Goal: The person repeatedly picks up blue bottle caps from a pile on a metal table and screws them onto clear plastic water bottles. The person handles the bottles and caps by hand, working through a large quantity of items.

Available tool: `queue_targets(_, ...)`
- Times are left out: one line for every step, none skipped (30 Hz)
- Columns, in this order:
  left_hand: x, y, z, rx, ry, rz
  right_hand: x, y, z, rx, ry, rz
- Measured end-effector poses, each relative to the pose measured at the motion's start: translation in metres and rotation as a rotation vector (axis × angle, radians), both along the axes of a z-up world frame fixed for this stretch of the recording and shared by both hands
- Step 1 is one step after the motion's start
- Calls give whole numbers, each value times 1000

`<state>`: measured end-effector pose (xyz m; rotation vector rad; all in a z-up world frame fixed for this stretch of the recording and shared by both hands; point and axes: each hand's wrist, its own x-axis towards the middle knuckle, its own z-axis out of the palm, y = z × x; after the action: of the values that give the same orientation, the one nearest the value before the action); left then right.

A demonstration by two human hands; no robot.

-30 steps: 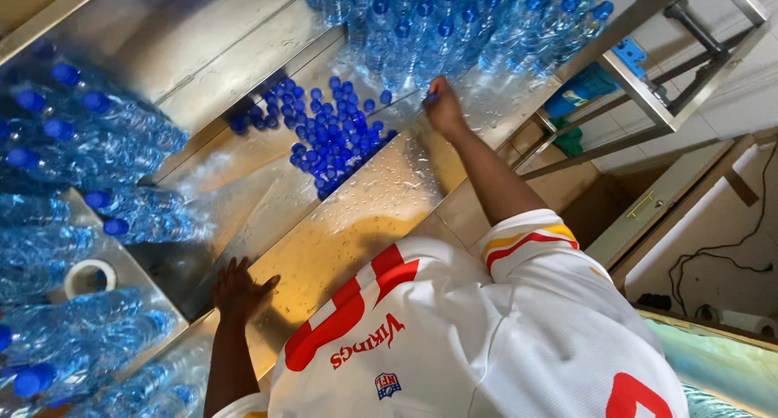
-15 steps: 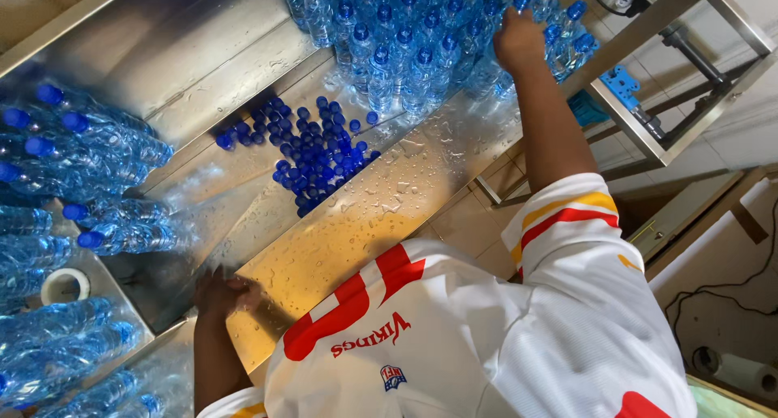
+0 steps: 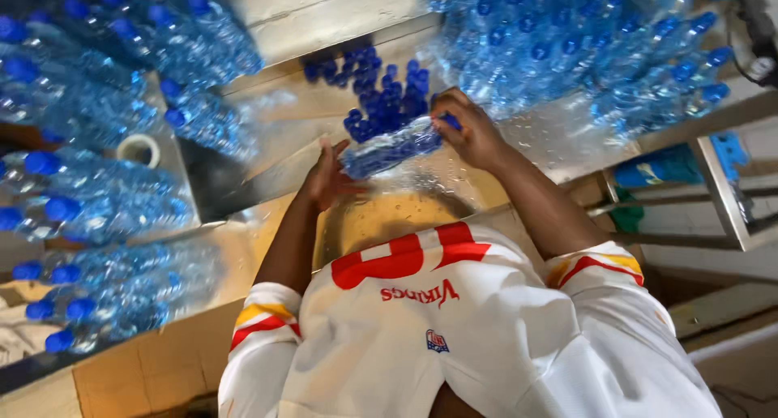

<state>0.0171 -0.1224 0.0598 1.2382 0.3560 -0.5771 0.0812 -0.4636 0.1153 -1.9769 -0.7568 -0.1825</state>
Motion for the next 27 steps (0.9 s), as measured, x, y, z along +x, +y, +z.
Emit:
queue_targets(2,0,3,-85,-5,148,2,32,-2,73,-70,41)
queue_targets(6,0,5,-172,-14,285,1,63,-3,146,-140,72)
queue_targets(-5,11,5,-164,-20,315,9,85,-11,156,-139,101)
queue_targets(-11,19,6,-79,-119,416,19,104,-17,316,120,51)
queue_targets(-15,27,7,7,-216,517,30,123,-23,468,385,1)
queue_targets(-20,37,9,13,-218,528,27,127,-21,471,388,13)
queue_targets(-24,46,10,91,-346,511,23,131,-19,569,777,21)
queue_targets(-30,53,10,166,-468,489,17,131,-17,650,1172,25)
queue_targets(-35,61,6,169,-464,497,10,137,-17,645,1178,31)
queue_targets(-37,70,2,21,-270,589,7,145,-14,590,1049,112)
queue_targets(-38,80,-2,-129,-75,673,4,152,-12,535,918,192)
queue_targets(-47,83,-3,-129,-65,687,2,156,-9,527,931,199)
queue_targets(-55,85,-4,-126,-5,725,0,160,-6,173,501,131)
queue_targets(-55,88,-4,-128,42,756,5,163,-1,-171,48,62)
queue_targets(-64,97,-9,-133,40,762,8,170,0,-174,44,69)
queue_targets(-70,106,-14,-409,134,662,13,178,1,-226,-324,188)
queue_targets(-76,115,-20,-681,225,548,19,187,1,-269,-694,304)
queue_targets(-76,117,-26,-689,227,558,18,191,-5,-273,-690,316)
queue_targets(-76,119,-32,-349,89,557,18,195,-12,-261,-599,254)
queue_targets(-76,123,-38,-3,-44,543,17,201,-20,-247,-507,191)
queue_targets(-79,127,-34,-7,-38,552,12,209,-18,-249,-503,202)
queue_targets(-76,132,-29,205,-98,602,11,216,-14,-384,-125,121)
queue_targets(-73,136,-24,418,-160,647,9,222,-11,-506,256,32)
queue_targets(-81,136,-20,418,-156,634,3,219,-10,-506,265,22)
queue_targets(-88,136,-16,174,-27,660,-2,215,-9,-388,193,117)
queue_targets(-91,136,-11,-72,97,679,-4,210,-6,-269,112,207)
queue_targets(-87,144,-19,-72,97,666,5,213,-4,-270,113,194)
